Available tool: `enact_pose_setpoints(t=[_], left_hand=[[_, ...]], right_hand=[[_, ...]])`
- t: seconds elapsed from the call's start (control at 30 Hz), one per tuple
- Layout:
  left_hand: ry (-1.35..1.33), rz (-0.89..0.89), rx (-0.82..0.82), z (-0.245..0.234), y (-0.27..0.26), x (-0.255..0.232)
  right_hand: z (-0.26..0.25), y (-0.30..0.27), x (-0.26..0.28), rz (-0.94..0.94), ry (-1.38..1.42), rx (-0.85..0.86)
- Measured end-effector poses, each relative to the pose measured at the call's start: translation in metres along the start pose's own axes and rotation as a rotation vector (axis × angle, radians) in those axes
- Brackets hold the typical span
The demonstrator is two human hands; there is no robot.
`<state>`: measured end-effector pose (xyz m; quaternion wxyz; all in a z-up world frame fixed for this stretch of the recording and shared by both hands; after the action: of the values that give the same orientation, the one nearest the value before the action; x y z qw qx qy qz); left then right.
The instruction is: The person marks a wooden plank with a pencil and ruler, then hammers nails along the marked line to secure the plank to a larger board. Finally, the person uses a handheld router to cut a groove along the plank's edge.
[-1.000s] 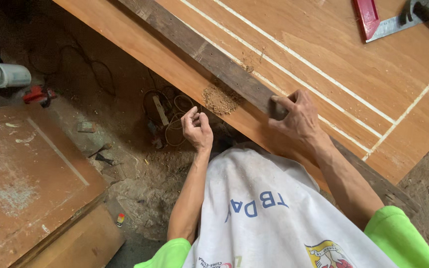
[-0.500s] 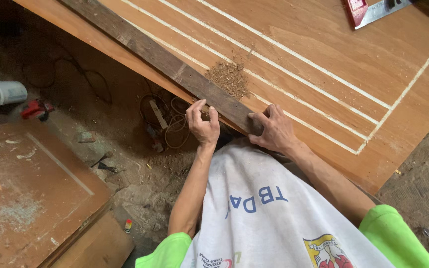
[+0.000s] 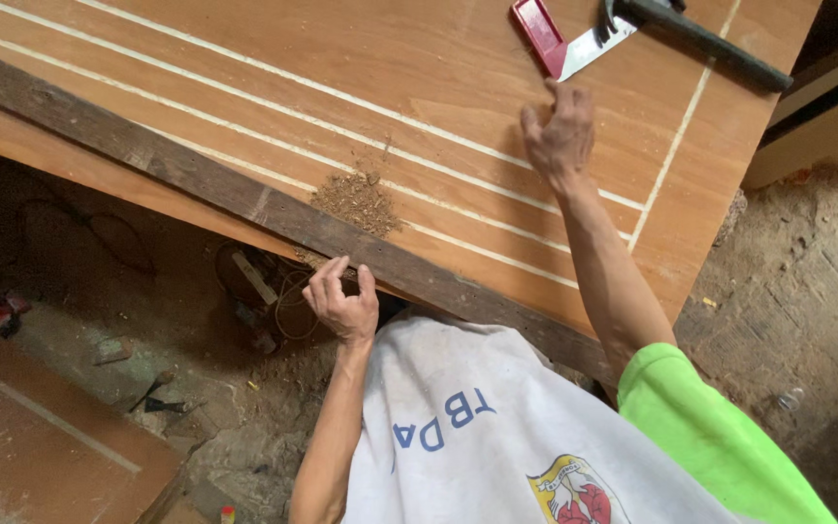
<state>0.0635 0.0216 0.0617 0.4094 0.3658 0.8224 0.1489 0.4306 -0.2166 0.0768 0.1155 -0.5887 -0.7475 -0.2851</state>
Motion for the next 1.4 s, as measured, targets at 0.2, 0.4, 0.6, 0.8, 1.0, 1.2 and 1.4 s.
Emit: enact_pose_setpoints(t=[0.2, 0.4, 0.6, 0.8, 1.0, 1.2, 1.4], left_hand=[[-0.043, 0.002, 0.036, 0.006, -0.016, -0.02], [-0.068, -0.066, 0.034, 0.001, -0.014, -0.018], [-0.095, -0.092, 0.01, 0.003, -0.014, -0.012], [-0.143, -0.108, 0.056, 0.007, -0.012, -0.007], [-0.136, -0.056, 0.006, -0.003, -0.007, -0.019], [-0.141, -0.05, 0.019, -0.002, 0.0, -0.026], [-0.052, -0.093, 0.043, 0.002, -0.009, -0.024]], right_hand=[[0.049, 0.068, -0.052, -0.271, -0.182, -0.128], [0.069, 0.063, -0.048, -0.332, -0.164, 0.099], [0.018, -0.052, 0.019, -0.632, -0.242, 0.127], [-0.068, -0.148, 0.055, -0.826, 0.207, 0.076], [-0.118, -0.125, -0.012, -0.366, 0.357, -0.41], [-0.091, -0.118, -0.056, 0.229, 0.752, -0.369], [-0.058, -0.12, -0.016, -0.045, 0.363, -0.239]])
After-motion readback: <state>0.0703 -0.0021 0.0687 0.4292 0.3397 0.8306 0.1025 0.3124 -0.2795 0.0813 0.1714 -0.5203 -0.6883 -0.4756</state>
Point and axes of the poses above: each hand's wrist, its own y-axis towards the middle knuckle, its own z-axis out of the palm, x = y × z, the point moved 7 cm from there along y, towards the middle knuckle, and after that the axes turned 12 degrees about -x, right-handed, at the moved point
